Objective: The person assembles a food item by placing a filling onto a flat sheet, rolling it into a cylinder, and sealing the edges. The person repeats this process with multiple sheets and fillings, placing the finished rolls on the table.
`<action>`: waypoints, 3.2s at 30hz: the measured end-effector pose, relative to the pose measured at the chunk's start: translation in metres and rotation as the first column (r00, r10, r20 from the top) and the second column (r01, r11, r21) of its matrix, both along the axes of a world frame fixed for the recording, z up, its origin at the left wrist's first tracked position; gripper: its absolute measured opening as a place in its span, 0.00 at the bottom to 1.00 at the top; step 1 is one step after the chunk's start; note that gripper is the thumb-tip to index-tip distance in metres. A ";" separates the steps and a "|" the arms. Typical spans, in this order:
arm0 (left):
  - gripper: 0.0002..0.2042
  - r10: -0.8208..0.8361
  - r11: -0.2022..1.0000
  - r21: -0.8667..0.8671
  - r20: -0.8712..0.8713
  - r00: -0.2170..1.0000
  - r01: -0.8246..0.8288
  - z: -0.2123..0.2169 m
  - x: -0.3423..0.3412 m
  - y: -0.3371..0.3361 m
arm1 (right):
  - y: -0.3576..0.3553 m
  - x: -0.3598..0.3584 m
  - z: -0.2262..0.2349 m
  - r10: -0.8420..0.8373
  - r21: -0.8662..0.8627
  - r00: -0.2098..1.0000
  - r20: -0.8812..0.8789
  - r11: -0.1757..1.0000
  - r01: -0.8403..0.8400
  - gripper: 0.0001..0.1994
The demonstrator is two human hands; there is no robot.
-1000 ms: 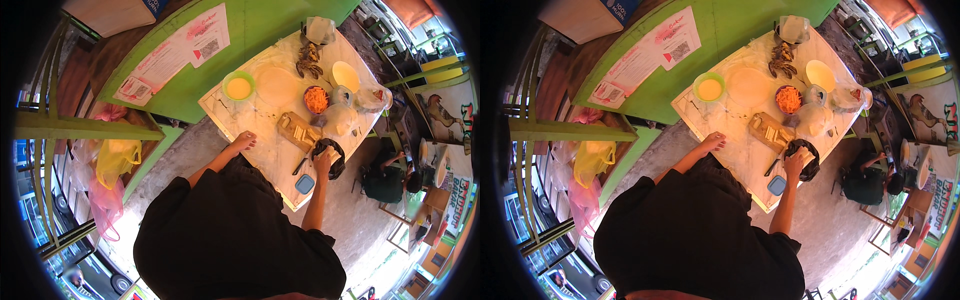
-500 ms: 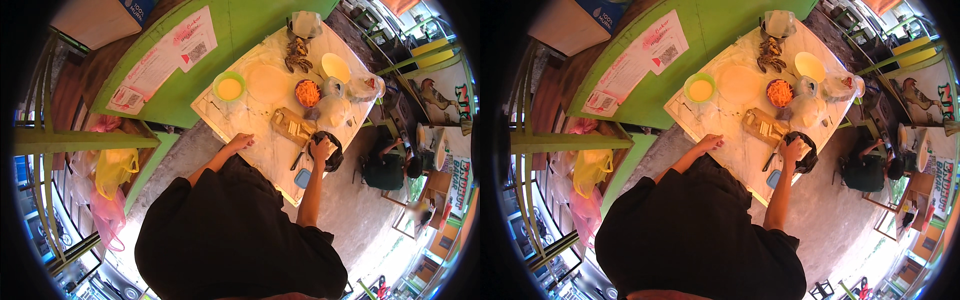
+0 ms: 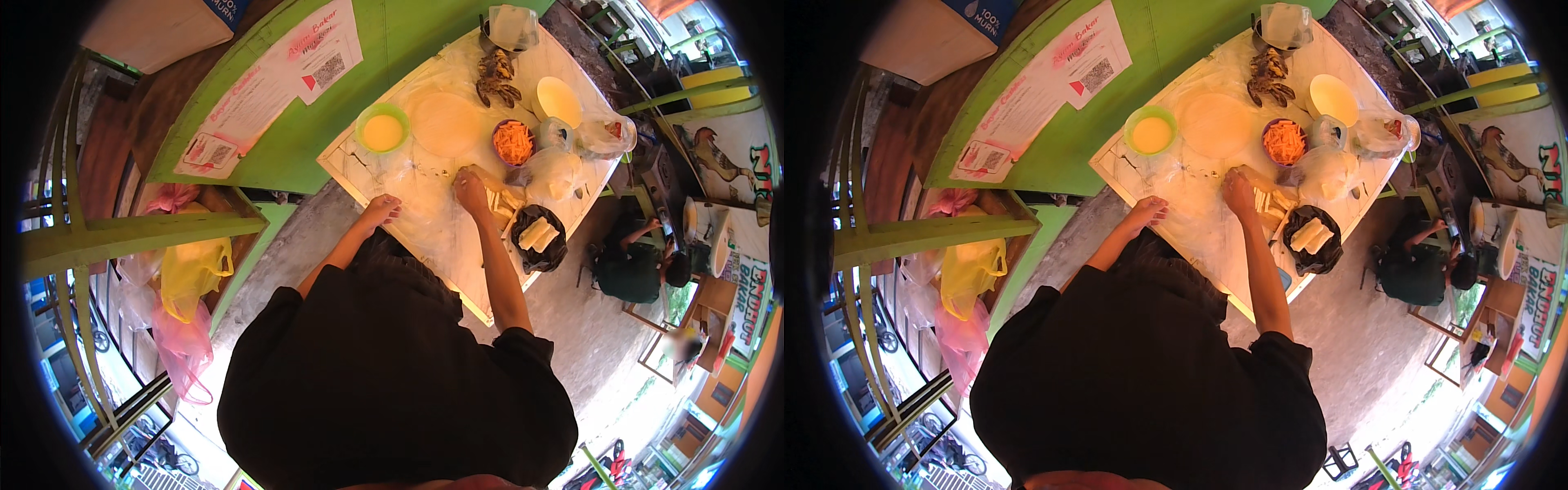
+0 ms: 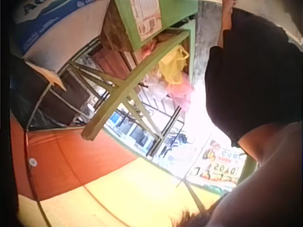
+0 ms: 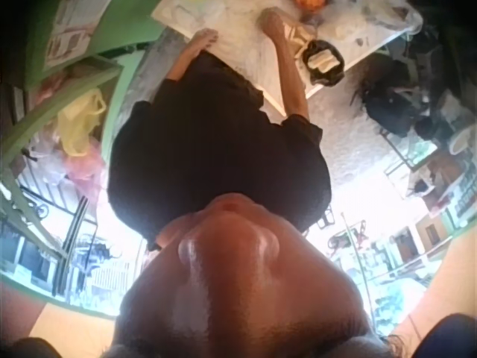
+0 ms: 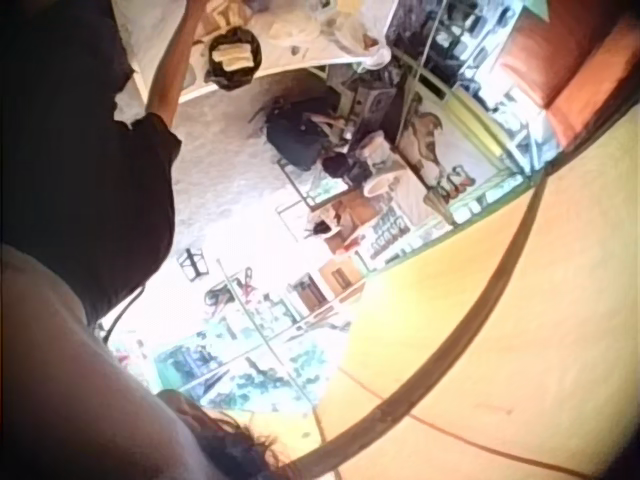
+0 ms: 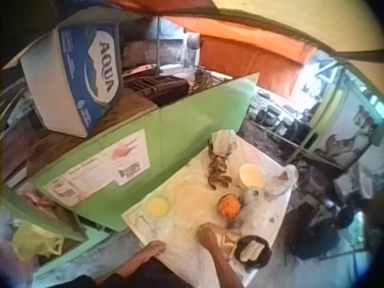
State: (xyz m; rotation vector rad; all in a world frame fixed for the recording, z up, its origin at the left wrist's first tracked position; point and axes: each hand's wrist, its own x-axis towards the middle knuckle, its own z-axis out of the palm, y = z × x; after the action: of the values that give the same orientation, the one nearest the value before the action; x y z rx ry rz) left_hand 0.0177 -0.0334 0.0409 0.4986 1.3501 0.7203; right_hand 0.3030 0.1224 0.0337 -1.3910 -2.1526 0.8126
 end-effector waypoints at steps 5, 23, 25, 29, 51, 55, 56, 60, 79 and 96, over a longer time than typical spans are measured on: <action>0.13 0.098 0.995 0.007 0.016 0.995 -0.098 0.000 -0.022 -0.002 | 0.023 -0.040 0.015 0.015 0.077 0.980 0.198 0.997 -0.031 0.14; 0.13 0.098 0.985 -0.147 0.042 0.994 -0.091 -0.008 -0.067 -0.024 | 0.086 -0.128 0.003 0.078 0.185 0.965 0.252 0.974 -0.128 0.22; 0.13 0.094 0.984 -0.155 0.051 0.994 -0.085 -0.005 -0.070 -0.020 | 0.102 -0.129 0.001 0.109 0.259 0.956 0.272 0.949 -0.182 0.24; 0.13 0.094 0.986 -0.148 0.084 0.992 -0.081 0.005 -0.072 -0.015 | 0.130 -0.130 -0.001 0.224 0.338 0.893 0.390 0.868 -0.365 0.27; 0.14 0.160 0.981 -0.132 0.143 0.977 -0.141 0.006 -0.080 0.006 | 0.187 -0.119 0.011 -0.126 -0.060 0.818 0.561 0.980 0.192 0.65; 0.14 0.167 0.980 -0.133 0.141 0.976 -0.149 0.006 -0.079 0.009 | 0.192 -0.117 0.026 -0.170 -0.116 0.766 0.620 0.946 0.304 0.67; 0.14 0.165 0.981 -0.128 0.146 0.975 -0.147 0.005 -0.079 0.010 | 0.195 -0.115 0.029 -0.179 -0.099 0.777 0.603 0.950 0.296 0.66; 0.14 0.154 0.984 -0.115 0.145 0.977 -0.138 0.005 -0.075 0.016 | 0.204 -0.100 0.030 -0.210 -0.018 0.816 0.539 0.965 0.260 0.61; 0.35 0.259 0.879 -0.019 0.857 0.446 -0.476 0.126 -0.003 0.111 | -0.045 -0.146 0.171 0.056 0.306 0.990 -0.132 0.952 -0.013 0.34; 0.26 0.271 0.914 -0.104 0.877 0.398 -0.393 0.133 -0.035 0.074 | -0.060 -0.131 0.185 -0.067 0.224 0.994 -0.083 0.971 0.084 0.40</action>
State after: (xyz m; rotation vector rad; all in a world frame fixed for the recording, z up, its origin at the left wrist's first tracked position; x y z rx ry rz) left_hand -0.0175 0.0403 0.1741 -0.1232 0.3735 1.1904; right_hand 0.1721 0.0628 0.2189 -1.2953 -2.0493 0.5600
